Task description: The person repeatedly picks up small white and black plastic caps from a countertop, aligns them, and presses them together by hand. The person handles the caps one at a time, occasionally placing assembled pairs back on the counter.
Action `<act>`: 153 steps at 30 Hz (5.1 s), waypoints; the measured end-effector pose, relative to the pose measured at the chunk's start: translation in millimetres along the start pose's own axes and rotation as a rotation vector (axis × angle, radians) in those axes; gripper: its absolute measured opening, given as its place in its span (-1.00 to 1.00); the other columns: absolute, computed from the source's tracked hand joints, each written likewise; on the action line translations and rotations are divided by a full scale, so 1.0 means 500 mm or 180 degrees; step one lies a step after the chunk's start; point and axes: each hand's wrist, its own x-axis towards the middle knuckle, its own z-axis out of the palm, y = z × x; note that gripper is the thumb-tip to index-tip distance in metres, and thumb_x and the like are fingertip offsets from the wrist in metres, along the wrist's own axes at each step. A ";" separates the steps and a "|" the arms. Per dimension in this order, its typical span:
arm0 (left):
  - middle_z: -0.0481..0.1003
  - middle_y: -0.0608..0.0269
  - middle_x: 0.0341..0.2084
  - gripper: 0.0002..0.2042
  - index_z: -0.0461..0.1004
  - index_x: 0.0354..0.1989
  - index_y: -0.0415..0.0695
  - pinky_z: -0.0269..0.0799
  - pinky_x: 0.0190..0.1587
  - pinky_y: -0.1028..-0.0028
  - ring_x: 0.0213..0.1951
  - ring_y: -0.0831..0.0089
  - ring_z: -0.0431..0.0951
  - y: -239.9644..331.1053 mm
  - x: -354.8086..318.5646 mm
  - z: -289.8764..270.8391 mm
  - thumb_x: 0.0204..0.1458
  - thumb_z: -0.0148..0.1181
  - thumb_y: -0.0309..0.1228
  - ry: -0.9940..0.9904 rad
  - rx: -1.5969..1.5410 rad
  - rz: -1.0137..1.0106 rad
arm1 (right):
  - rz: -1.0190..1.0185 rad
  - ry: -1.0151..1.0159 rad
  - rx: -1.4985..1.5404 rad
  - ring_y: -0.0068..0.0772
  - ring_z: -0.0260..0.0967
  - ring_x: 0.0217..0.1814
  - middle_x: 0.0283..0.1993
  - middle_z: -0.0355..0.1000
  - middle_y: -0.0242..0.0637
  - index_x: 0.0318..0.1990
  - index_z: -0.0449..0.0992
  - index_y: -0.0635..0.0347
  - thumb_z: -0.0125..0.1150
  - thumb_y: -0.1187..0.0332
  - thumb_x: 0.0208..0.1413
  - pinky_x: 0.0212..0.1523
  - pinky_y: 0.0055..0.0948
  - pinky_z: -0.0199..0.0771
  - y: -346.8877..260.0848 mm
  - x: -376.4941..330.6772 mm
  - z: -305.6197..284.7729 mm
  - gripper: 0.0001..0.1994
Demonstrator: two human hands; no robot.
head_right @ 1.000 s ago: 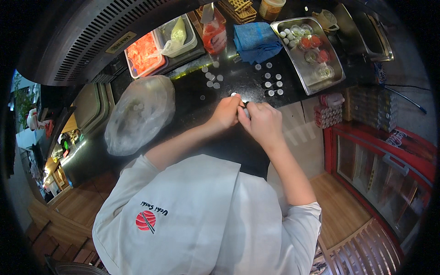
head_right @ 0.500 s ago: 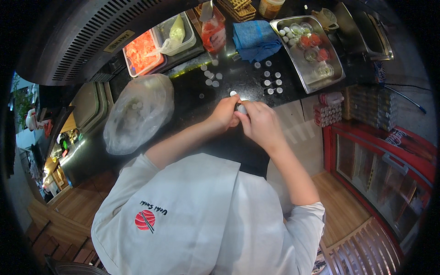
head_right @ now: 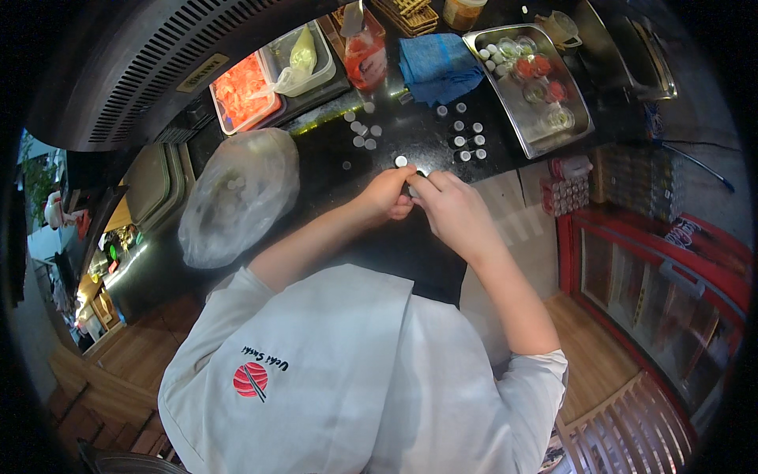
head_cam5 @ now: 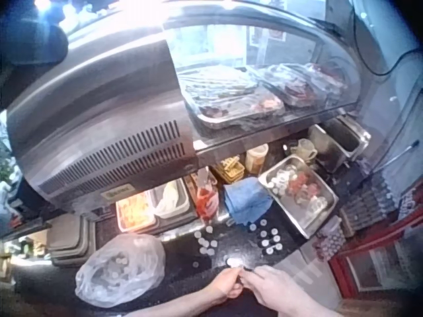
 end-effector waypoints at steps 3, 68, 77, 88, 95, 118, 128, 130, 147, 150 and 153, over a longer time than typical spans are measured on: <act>0.22 0.38 -0.74 -0.65 0.37 -0.31 -0.07 -0.05 -0.73 0.47 -0.78 0.59 0.15 0.002 0.005 0.001 0.41 -0.14 -0.09 -0.0033 0.0221 0.0403 | 0.0189 0.0487 0.0281 0.00 0.51 -0.30 -0.34 0.52 -0.09 -0.04 0.56 0.29 0.42 0.35 0.09 -0.25 -0.17 0.51 0.002 -0.005 0.022 -0.69; 0.55 0.23 -0.39 -0.76 0.61 -0.08 -0.08 0.51 -0.30 0.29 -0.37 0.23 0.60 0.031 0.133 -0.287 0.05 0.25 -0.51 0.1665 0.4788 0.3490 | 0.1447 0.1064 0.0640 -0.11 0.54 -0.08 -0.08 0.55 -0.21 0.03 0.61 0.14 0.40 0.35 0.10 -0.05 -0.21 0.55 0.135 -0.004 0.229 -0.68; 0.44 0.51 -0.49 -0.83 0.60 -0.13 -0.13 0.20 -0.46 0.63 -0.51 0.72 0.32 0.082 0.020 -0.162 0.24 0.27 -0.31 -0.1119 0.1435 0.0596 | -0.0062 0.1194 0.0822 -0.09 0.54 0.04 0.09 0.53 -0.18 0.03 0.64 0.14 0.38 0.51 0.07 0.03 -0.25 0.58 0.048 0.014 0.183 -0.67; 0.54 0.35 -0.38 -0.76 0.59 -0.05 -0.26 0.38 -0.45 0.60 -0.49 0.62 0.46 0.024 0.043 -0.168 0.22 0.22 -0.36 -0.1152 0.0573 0.0518 | 0.0362 0.1138 0.1482 -0.29 0.59 -0.08 -0.01 0.55 -0.18 -0.03 0.65 0.25 0.47 0.51 0.02 -0.11 -0.43 0.63 0.072 -0.008 0.208 -0.69; 0.56 0.26 -0.33 -0.64 0.50 0.16 -0.26 0.52 -0.33 0.60 -0.40 0.56 0.57 0.016 0.031 -0.129 0.21 0.15 -0.41 -0.1040 0.0694 0.0521 | 0.1220 0.1560 0.1504 -0.37 0.60 -0.23 -0.14 0.58 -0.20 -0.11 0.64 0.26 0.46 0.53 0.03 -0.22 -0.43 0.62 0.124 -0.019 0.207 -0.75; 0.51 0.18 -0.14 -0.68 0.45 0.13 -0.20 0.60 -0.05 0.46 -0.13 0.34 0.65 -0.007 0.036 -0.161 0.22 0.21 -0.45 -0.0353 0.0256 0.0418 | 0.1209 0.0969 -0.0220 0.01 0.49 -0.09 -0.17 0.56 -0.10 -0.13 0.66 0.32 0.42 0.52 -0.01 -0.03 -0.15 0.50 0.301 -0.009 0.203 -0.75; 0.44 0.35 -0.34 -0.65 0.46 0.10 -0.20 0.35 -0.37 0.57 -0.43 0.58 0.42 -0.009 0.046 -0.156 0.10 0.07 -0.56 -0.0456 0.0302 0.0426 | 0.1478 0.0773 -0.0094 0.10 0.53 -0.09 -0.20 0.55 0.00 -0.18 0.60 0.33 0.40 0.53 -0.01 -0.07 -0.07 0.52 0.269 -0.015 0.216 -0.79; 0.41 0.39 -0.40 -0.62 0.47 0.09 -0.20 0.23 -0.46 0.59 -0.50 0.63 0.33 -0.013 0.049 -0.158 0.06 0.03 -0.57 -0.0515 0.0365 0.0368 | 0.1434 0.0755 -0.0093 0.10 0.52 -0.10 -0.22 0.55 0.01 -0.19 0.59 0.32 0.37 0.55 -0.01 -0.07 -0.07 0.52 0.256 -0.015 0.218 -0.80; 0.55 0.17 -0.27 -0.66 0.51 0.08 -0.10 0.55 -0.20 0.31 -0.25 0.14 0.63 -0.005 0.002 -0.051 0.10 0.24 -0.40 0.0840 0.3693 0.3567 | 0.1037 0.0882 0.0262 0.03 0.53 -0.13 -0.20 0.55 -0.06 -0.17 0.60 0.30 0.35 0.58 -0.07 -0.06 -0.14 0.54 0.146 0.000 0.138 -0.75; 0.55 0.07 -0.08 -0.55 0.51 0.11 -0.04 0.57 -0.10 0.21 -0.14 0.03 0.62 0.040 -0.025 -0.008 -0.03 0.34 -0.40 0.0493 0.3862 0.3282 | 0.0918 0.0805 0.0541 -0.05 0.57 -0.18 -0.18 0.58 -0.06 -0.16 0.62 0.30 0.40 0.56 -0.07 -0.15 -0.23 0.59 0.069 0.014 0.061 -0.75; 0.61 0.10 -0.19 -0.60 0.57 -0.04 -0.04 0.57 -0.16 0.20 -0.19 0.06 0.65 0.037 0.010 -0.006 -0.15 0.34 -0.45 0.0166 0.3918 0.3561 | 0.0794 0.0678 0.0837 -0.13 0.61 -0.23 -0.17 0.60 -0.06 -0.14 0.63 0.29 0.45 0.52 -0.05 -0.25 -0.31 0.61 0.014 0.026 0.001 -0.73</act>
